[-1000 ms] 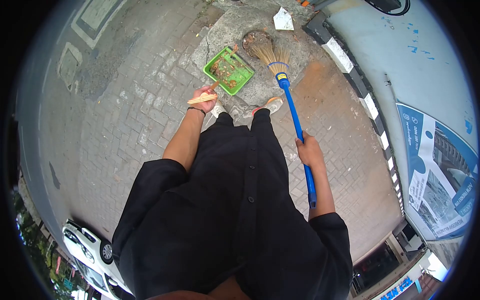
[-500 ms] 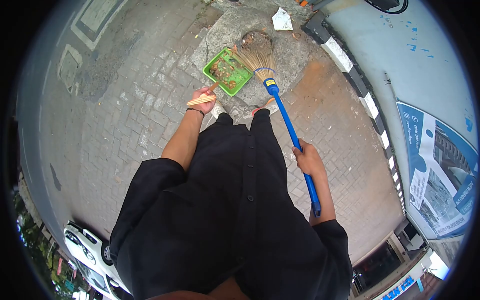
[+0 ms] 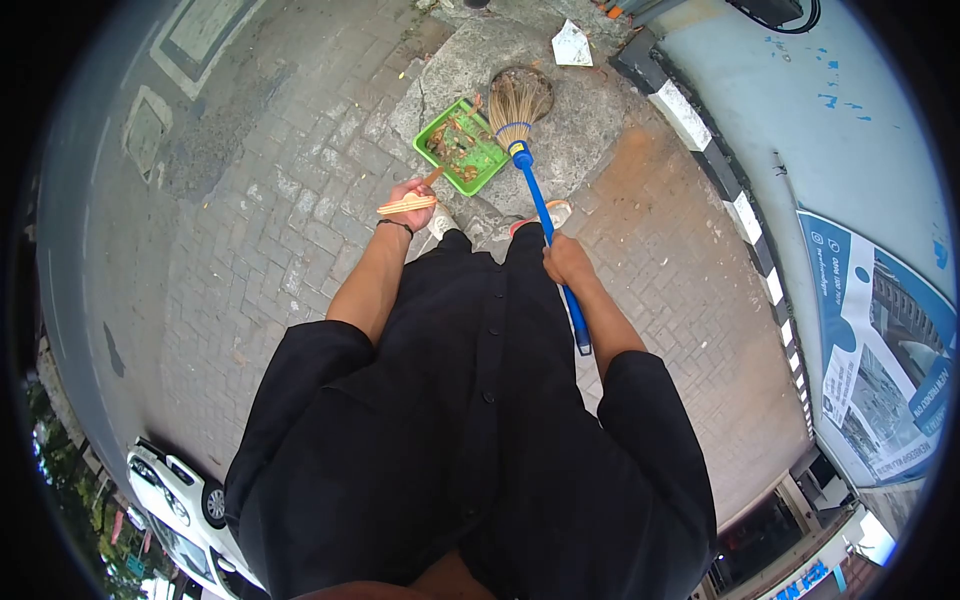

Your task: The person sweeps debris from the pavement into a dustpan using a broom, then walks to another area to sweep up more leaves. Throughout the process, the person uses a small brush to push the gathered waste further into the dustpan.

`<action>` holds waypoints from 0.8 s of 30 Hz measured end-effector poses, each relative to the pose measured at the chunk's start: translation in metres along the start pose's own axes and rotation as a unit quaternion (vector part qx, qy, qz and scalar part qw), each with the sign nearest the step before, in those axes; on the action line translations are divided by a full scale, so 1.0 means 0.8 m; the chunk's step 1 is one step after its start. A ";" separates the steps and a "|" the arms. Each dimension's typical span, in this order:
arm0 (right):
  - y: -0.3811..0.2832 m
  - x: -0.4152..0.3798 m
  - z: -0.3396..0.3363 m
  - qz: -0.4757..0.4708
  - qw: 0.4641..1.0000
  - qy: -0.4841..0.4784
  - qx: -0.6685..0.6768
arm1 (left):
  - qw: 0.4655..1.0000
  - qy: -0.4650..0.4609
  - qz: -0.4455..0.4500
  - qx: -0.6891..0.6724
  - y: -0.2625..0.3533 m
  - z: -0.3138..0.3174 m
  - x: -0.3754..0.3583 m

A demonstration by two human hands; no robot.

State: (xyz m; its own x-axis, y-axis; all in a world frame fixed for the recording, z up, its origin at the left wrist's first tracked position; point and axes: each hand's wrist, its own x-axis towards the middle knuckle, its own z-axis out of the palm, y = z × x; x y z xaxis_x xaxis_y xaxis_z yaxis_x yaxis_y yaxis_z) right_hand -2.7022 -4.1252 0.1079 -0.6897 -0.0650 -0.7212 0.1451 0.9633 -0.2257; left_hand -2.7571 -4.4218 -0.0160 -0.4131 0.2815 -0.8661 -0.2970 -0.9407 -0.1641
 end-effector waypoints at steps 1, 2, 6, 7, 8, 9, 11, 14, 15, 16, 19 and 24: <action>-0.001 -0.027 -0.008 -0.008 1.000 -0.004 -0.003 | 1.000 0.000 -0.002 0.000 0.000 0.003 -0.006; -0.002 -0.058 -0.020 -0.015 1.000 -0.009 -0.007 | 1.000 0.005 -0.004 -0.004 0.001 0.002 -0.003; 0.003 -0.154 -0.090 0.028 0.998 0.022 0.049 | 1.000 0.009 -0.005 -0.010 0.004 0.002 0.004; 0.009 -0.157 -0.091 0.032 0.998 0.041 0.047 | 1.000 0.008 -0.002 -0.007 0.005 0.003 0.003; 0.013 -0.158 -0.091 0.035 0.997 0.061 0.045 | 1.000 -0.002 -0.004 -0.009 0.006 0.004 0.002; 0.015 -0.158 -0.089 0.038 0.995 0.081 0.044 | 1.000 -0.011 -0.006 -0.010 0.006 0.004 0.002; 0.006 -0.127 -0.087 0.065 0.994 0.081 0.042 | 1.000 -0.016 -0.008 -0.013 0.003 0.003 0.000; 0.012 -0.041 -0.060 0.068 0.992 0.104 -0.008 | 1.000 -0.012 -0.007 -0.018 0.002 0.006 -0.004; 0.015 -0.009 -0.048 0.065 0.992 0.107 -0.014 | 1.000 -0.015 -0.010 -0.019 0.003 0.005 -0.005; 0.015 0.016 -0.037 0.062 0.992 0.109 -0.019 | 1.000 -0.017 -0.013 -0.020 0.003 0.004 -0.005; 0.004 0.043 -0.020 0.009 0.998 0.052 -0.042 | 1.000 -0.015 0.000 -0.007 0.005 0.001 0.000; -0.008 -0.091 -0.062 0.023 0.999 -0.010 -0.044 | 1.000 -0.014 -0.003 -0.018 0.010 0.004 -0.003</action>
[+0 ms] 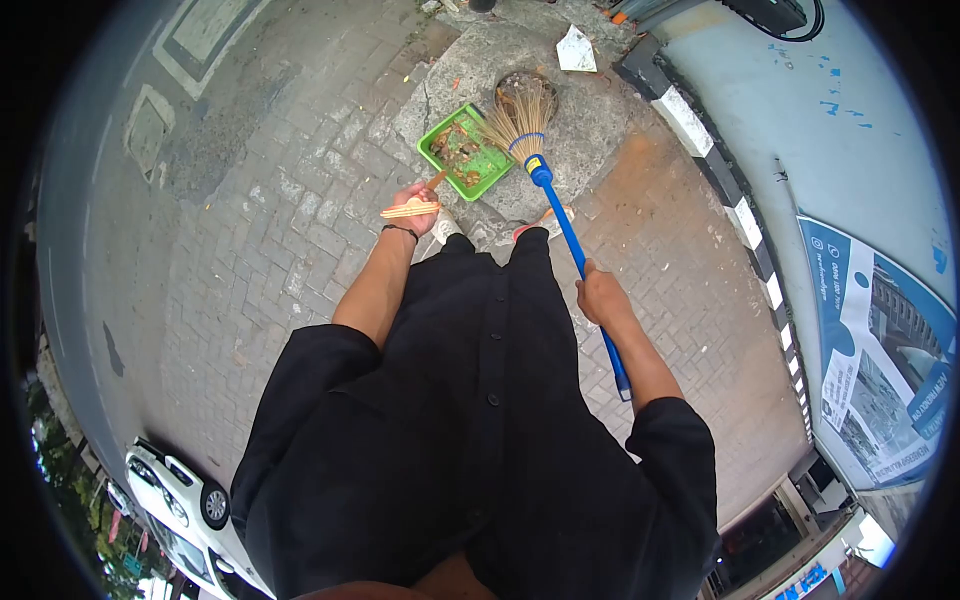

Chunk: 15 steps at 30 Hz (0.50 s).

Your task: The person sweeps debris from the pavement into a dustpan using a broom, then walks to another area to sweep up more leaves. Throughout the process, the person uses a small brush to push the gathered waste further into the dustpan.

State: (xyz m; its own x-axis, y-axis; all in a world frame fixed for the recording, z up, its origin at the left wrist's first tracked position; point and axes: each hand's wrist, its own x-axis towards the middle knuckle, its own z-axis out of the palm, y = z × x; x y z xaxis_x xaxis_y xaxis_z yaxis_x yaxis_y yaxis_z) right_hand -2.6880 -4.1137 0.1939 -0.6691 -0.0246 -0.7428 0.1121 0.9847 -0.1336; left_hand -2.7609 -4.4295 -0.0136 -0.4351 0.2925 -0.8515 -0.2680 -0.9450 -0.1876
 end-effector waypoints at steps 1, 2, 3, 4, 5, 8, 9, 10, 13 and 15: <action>0.012 -0.026 -0.016 -0.013 0.999 0.028 0.028 | 1.000 -0.005 0.000 0.000 0.000 0.000 -0.001; 0.022 -0.042 -0.029 -0.025 0.996 0.056 0.057 | 1.000 -0.009 0.001 0.001 0.000 -0.003 -0.002; 0.025 -0.047 -0.037 -0.013 0.996 0.068 0.054 | 1.000 -0.007 -0.004 -0.005 0.000 -0.007 0.000; 0.026 -0.048 -0.044 -0.001 0.995 0.083 0.051 | 1.000 -0.008 -0.008 -0.010 0.000 -0.008 0.004; 0.026 -0.047 -0.047 0.010 0.994 0.099 0.048 | 1.000 -0.009 -0.012 -0.014 0.001 -0.008 0.007; 0.024 0.022 -0.034 0.051 0.993 0.101 0.030 | 1.000 -0.003 -0.014 -0.014 -0.004 0.001 0.001; 0.023 0.054 -0.021 0.053 0.992 0.111 0.022 | 1.000 -0.007 -0.012 -0.011 -0.005 0.001 0.001; 0.022 0.086 -0.004 0.053 0.991 0.120 0.014 | 1.000 -0.009 -0.011 -0.009 -0.005 -0.001 0.002; 0.015 0.144 0.038 0.023 0.996 0.084 -0.014 | 1.000 -0.009 -0.016 -0.018 -0.006 0.001 0.001; 0.003 0.147 0.044 -0.021 0.999 0.036 -0.029 | 1.000 -0.007 -0.015 -0.015 -0.003 0.004 0.001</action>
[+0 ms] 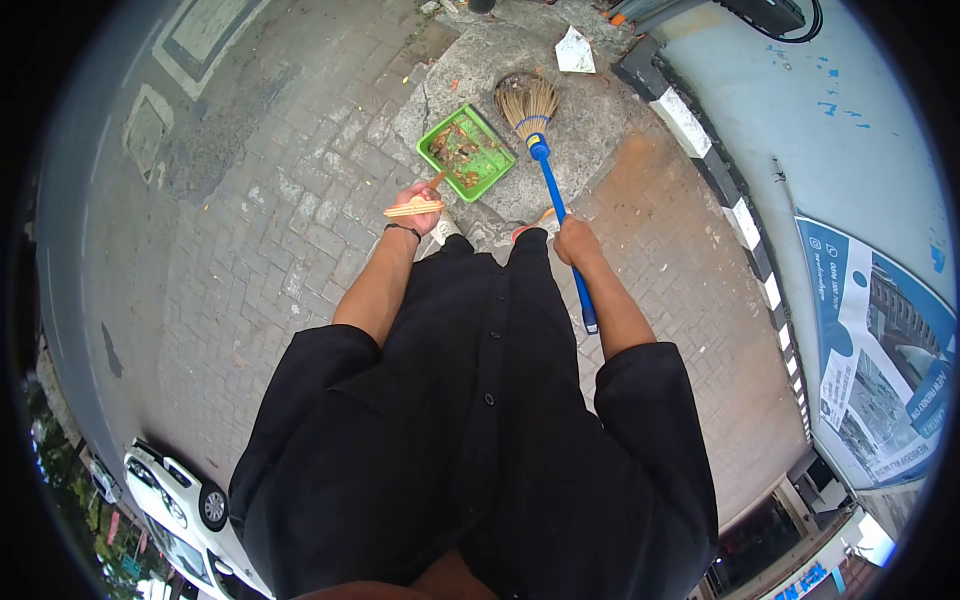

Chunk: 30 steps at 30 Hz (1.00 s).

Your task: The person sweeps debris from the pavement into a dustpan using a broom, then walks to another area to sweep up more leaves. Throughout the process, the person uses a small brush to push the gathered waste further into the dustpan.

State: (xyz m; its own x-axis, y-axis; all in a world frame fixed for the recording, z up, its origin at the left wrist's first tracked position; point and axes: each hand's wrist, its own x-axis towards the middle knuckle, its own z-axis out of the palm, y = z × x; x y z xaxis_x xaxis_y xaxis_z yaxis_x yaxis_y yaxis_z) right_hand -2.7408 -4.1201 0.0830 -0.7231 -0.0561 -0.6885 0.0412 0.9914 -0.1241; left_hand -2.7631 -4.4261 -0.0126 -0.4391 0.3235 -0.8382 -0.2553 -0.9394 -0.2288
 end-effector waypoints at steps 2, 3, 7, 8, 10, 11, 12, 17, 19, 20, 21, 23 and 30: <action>-0.005 -0.047 -0.021 -0.029 0.999 -0.003 0.027 | 1.000 0.001 0.009 0.012 0.002 -0.003 0.002; -0.008 -0.081 -0.037 -0.043 0.998 -0.005 0.040 | 1.000 -0.006 0.008 0.018 0.002 -0.001 -0.002; 0.012 -0.181 -0.100 -0.010 0.993 0.036 0.111 | 0.999 -0.029 0.004 0.021 0.002 0.001 -0.010; 0.011 -0.183 -0.107 0.008 0.994 0.036 0.100 | 0.999 -0.033 0.003 0.019 0.004 -0.002 -0.007; 0.008 -0.180 -0.116 0.043 0.995 0.041 0.080 | 1.000 -0.018 0.001 0.007 0.005 -0.004 -0.003; 0.010 -0.166 -0.112 0.050 0.996 0.044 0.068 | 1.000 -0.011 0.000 0.001 0.006 -0.005 -0.001; 0.014 -0.140 -0.102 0.056 0.996 0.046 0.054 | 1.000 -0.004 -0.001 -0.002 0.006 -0.004 -0.001; 0.043 0.009 -0.028 0.035 0.998 0.044 0.008 | 1.000 -0.015 -0.008 0.016 0.012 -0.016 0.007; 0.030 0.005 -0.028 -0.006 1.000 0.026 0.013 | 0.999 -0.018 -0.001 0.027 0.013 -0.016 0.004; 0.026 0.000 -0.031 -0.025 0.999 0.018 0.015 | 0.999 -0.020 0.002 0.033 0.013 -0.014 0.003; 0.024 -0.023 -0.047 -0.026 0.999 0.016 0.041 | 0.999 -0.017 0.002 0.029 0.014 -0.012 0.001; 0.016 -0.092 -0.100 0.025 0.993 -0.020 0.115 | 1.000 -0.010 0.000 0.017 0.015 -0.008 -0.004; 0.008 -0.129 -0.125 0.045 0.996 0.028 0.077 | 1.000 -0.009 -0.004 0.003 0.015 -0.002 -0.001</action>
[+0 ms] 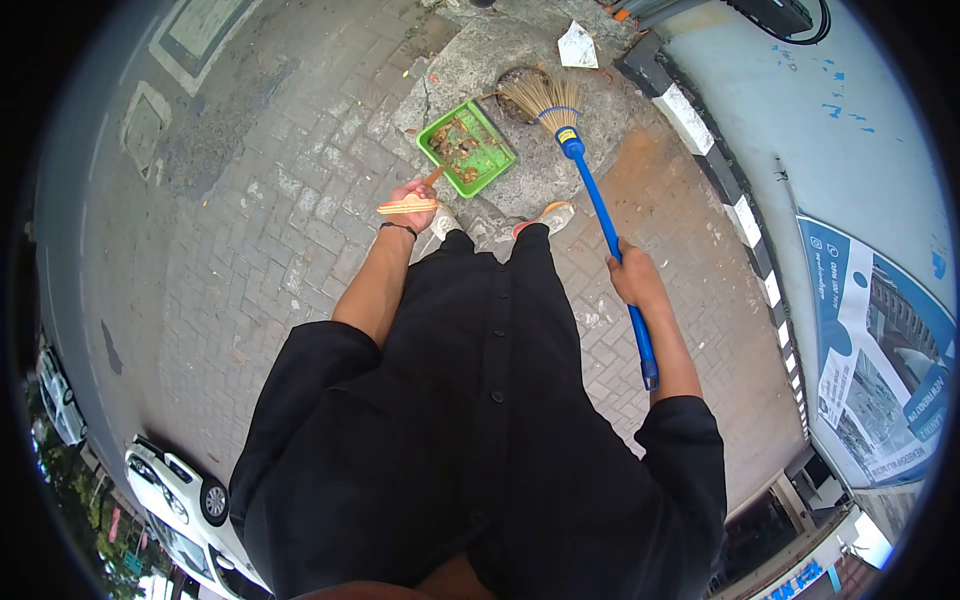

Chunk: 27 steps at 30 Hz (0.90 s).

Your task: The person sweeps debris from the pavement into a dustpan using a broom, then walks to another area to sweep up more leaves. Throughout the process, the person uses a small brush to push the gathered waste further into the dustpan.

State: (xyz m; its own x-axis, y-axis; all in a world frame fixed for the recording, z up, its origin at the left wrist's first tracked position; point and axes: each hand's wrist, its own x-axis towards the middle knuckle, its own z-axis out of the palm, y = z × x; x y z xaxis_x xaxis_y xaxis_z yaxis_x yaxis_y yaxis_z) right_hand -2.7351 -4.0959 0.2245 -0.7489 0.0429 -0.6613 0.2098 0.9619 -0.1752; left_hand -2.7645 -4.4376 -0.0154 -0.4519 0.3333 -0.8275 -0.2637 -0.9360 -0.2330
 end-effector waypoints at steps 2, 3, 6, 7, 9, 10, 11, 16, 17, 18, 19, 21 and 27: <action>0.004 0.041 0.033 0.001 0.999 0.020 -0.030 | 1.000 -0.010 -0.009 -0.010 0.004 -0.002 0.002; 0.005 0.062 0.049 -0.002 0.999 0.020 -0.034 | 1.000 -0.014 -0.014 -0.015 0.004 -0.003 0.003; 0.001 0.091 0.087 -0.038 0.998 0.002 -0.044 | 0.998 -0.003 -0.026 -0.052 0.004 0.000 -0.001; -0.003 0.092 0.093 -0.053 0.998 -0.008 -0.045 | 0.998 -0.003 -0.021 -0.051 0.002 0.001 -0.002; -0.007 0.061 0.084 -0.070 0.996 -0.043 -0.027 | 0.999 -0.004 -0.012 -0.048 0.001 0.004 -0.002; -0.012 0.036 0.072 -0.074 0.995 -0.057 -0.021 | 0.999 0.000 -0.010 -0.053 0.002 0.007 -0.002; -0.015 0.007 0.055 -0.053 0.997 -0.049 -0.019 | 0.998 0.004 -0.008 -0.058 0.003 0.009 -0.002; -0.005 -0.054 -0.006 -0.001 1.000 0.004 -0.004 | 0.998 0.005 -0.011 -0.068 0.006 0.011 0.004; -0.003 -0.042 -0.003 0.004 1.000 0.016 -0.011 | 0.997 0.008 -0.010 -0.070 0.004 0.013 0.005; -0.001 -0.027 0.000 0.008 0.999 0.028 -0.020 | 0.997 0.010 -0.008 -0.073 0.003 0.017 0.005; -0.002 -0.006 0.008 0.021 0.999 0.030 -0.026 | 0.997 0.012 -0.007 -0.071 0.001 0.022 0.004; 0.000 0.051 0.039 0.036 0.998 0.031 -0.038 | 0.997 0.019 -0.004 -0.070 -0.002 0.028 -0.001; 0.006 0.109 0.072 -0.050 0.997 -0.032 -0.052 | 0.998 0.015 0.007 -0.054 -0.006 0.026 0.001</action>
State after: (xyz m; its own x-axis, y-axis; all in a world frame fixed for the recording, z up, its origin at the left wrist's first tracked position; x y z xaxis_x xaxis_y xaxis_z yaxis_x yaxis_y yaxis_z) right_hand -2.7634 -4.1034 0.1240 -0.7203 -0.0681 -0.6903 0.0678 0.9835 -0.1678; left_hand -2.7814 -4.4307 -0.0046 -0.4290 0.3184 -0.8453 -0.1636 -0.9477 -0.2740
